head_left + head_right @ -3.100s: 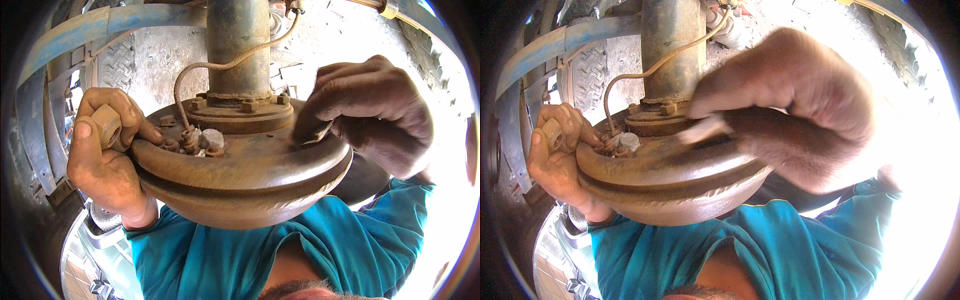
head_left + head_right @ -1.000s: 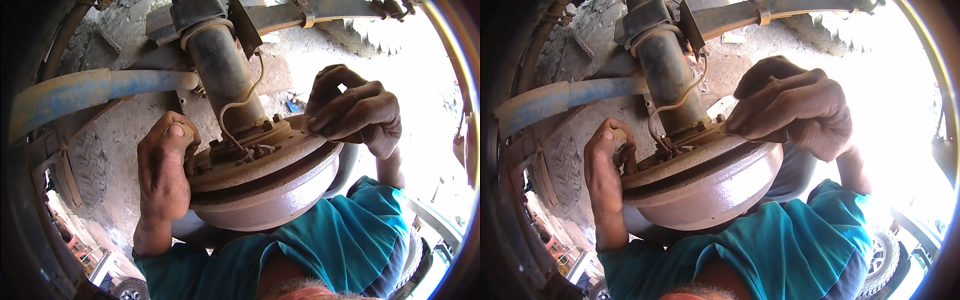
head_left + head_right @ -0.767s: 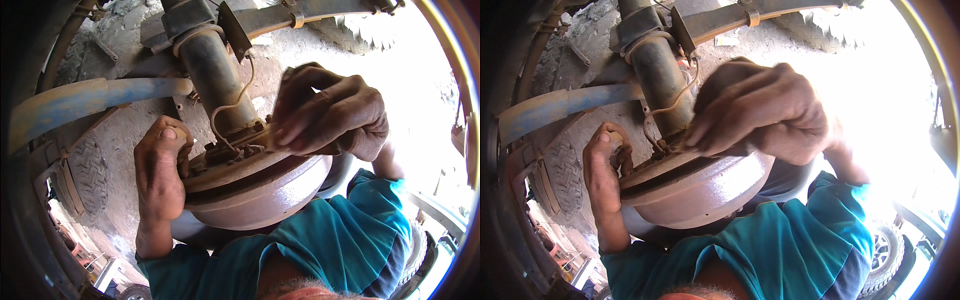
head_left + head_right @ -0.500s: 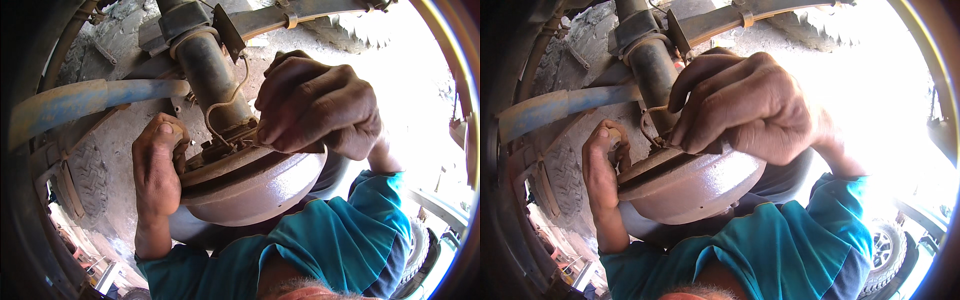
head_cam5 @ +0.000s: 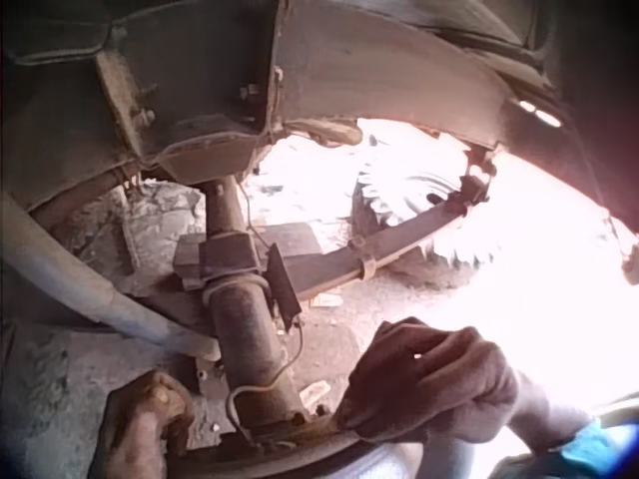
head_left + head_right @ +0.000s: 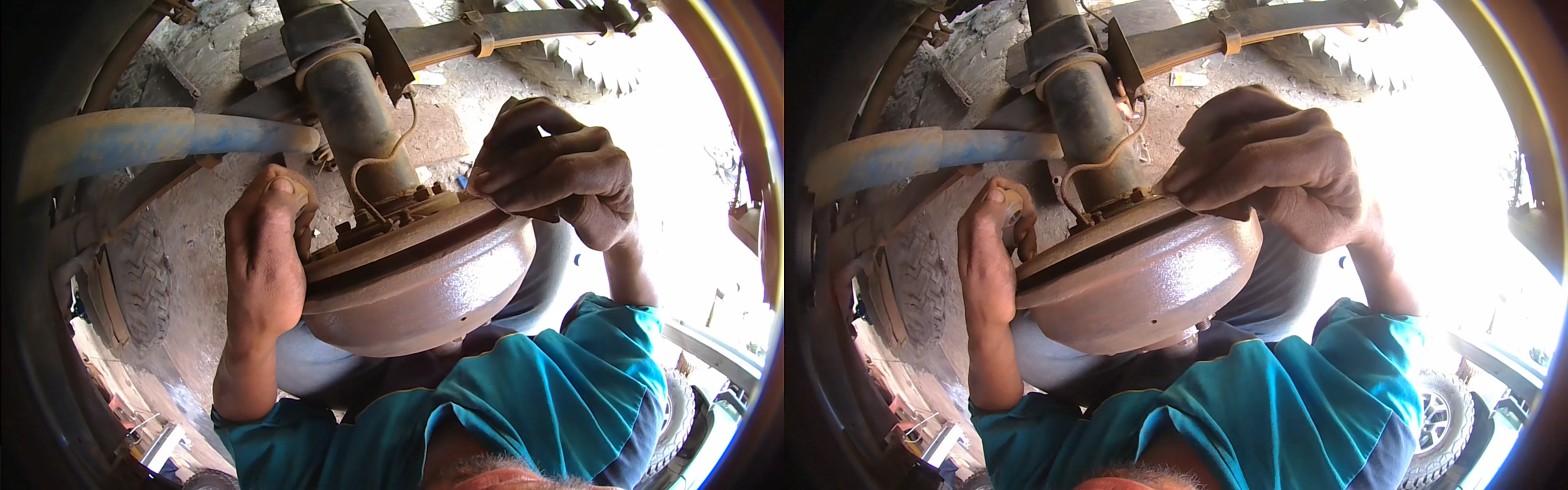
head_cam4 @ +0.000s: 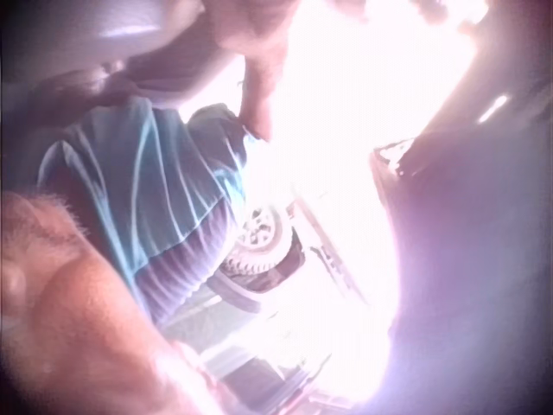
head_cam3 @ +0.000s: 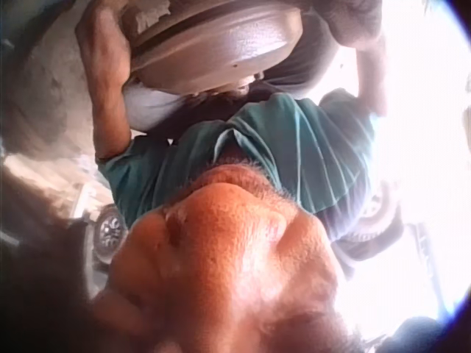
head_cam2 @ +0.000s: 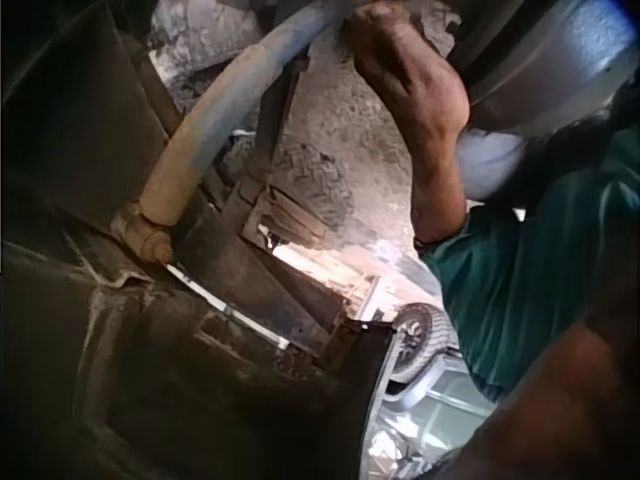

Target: The person works on a vehicle's brake assembly, using a hammer to tap components and manipulating brake shoes and springs by hand. The person adjusts the position of the brake shoes and secures the spring mechanism within the drum housing.

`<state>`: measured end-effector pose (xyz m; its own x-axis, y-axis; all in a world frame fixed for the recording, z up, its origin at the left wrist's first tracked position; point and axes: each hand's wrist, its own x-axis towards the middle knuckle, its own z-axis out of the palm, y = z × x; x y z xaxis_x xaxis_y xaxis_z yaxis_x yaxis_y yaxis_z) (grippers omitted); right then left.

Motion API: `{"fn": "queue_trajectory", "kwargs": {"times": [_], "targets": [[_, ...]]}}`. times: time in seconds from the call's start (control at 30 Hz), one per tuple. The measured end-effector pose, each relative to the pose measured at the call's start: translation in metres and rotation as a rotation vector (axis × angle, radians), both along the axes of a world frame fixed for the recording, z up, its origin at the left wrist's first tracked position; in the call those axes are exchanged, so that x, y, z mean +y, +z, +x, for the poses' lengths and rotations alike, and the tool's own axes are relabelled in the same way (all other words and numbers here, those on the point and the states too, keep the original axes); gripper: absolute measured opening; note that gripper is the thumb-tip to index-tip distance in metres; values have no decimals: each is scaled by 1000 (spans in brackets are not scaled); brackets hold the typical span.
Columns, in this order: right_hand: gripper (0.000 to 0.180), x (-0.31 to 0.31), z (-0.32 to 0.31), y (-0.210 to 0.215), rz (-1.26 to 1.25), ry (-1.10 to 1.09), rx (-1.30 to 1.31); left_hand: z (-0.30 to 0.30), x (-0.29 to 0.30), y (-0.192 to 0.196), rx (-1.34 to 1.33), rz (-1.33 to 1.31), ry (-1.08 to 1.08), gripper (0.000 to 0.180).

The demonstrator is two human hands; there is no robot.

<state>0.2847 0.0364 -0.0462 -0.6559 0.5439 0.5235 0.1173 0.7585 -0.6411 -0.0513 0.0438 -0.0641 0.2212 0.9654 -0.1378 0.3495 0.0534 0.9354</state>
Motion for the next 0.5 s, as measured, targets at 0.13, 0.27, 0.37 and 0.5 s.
{"fn": "queue_trajectory", "kwargs": {"times": [0.13, 0.27, 0.37, 0.5], "targets": [[29, 4, -30, 13, 6, -4, 39, 9, 1, 5, -36, -29, 29, 36], [30, 3, -11, 21, -86, -145, 76, -1, 5, -3, -51, -19, -31, 38], [31, -2, 11, 25, -155, -321, 81, -1, 3, -4, 13, 21, -2, 40], [36, -11, 11, 16, -200, -366, -55, 8, -1, 7, -41, -71, 88, 37]]}}
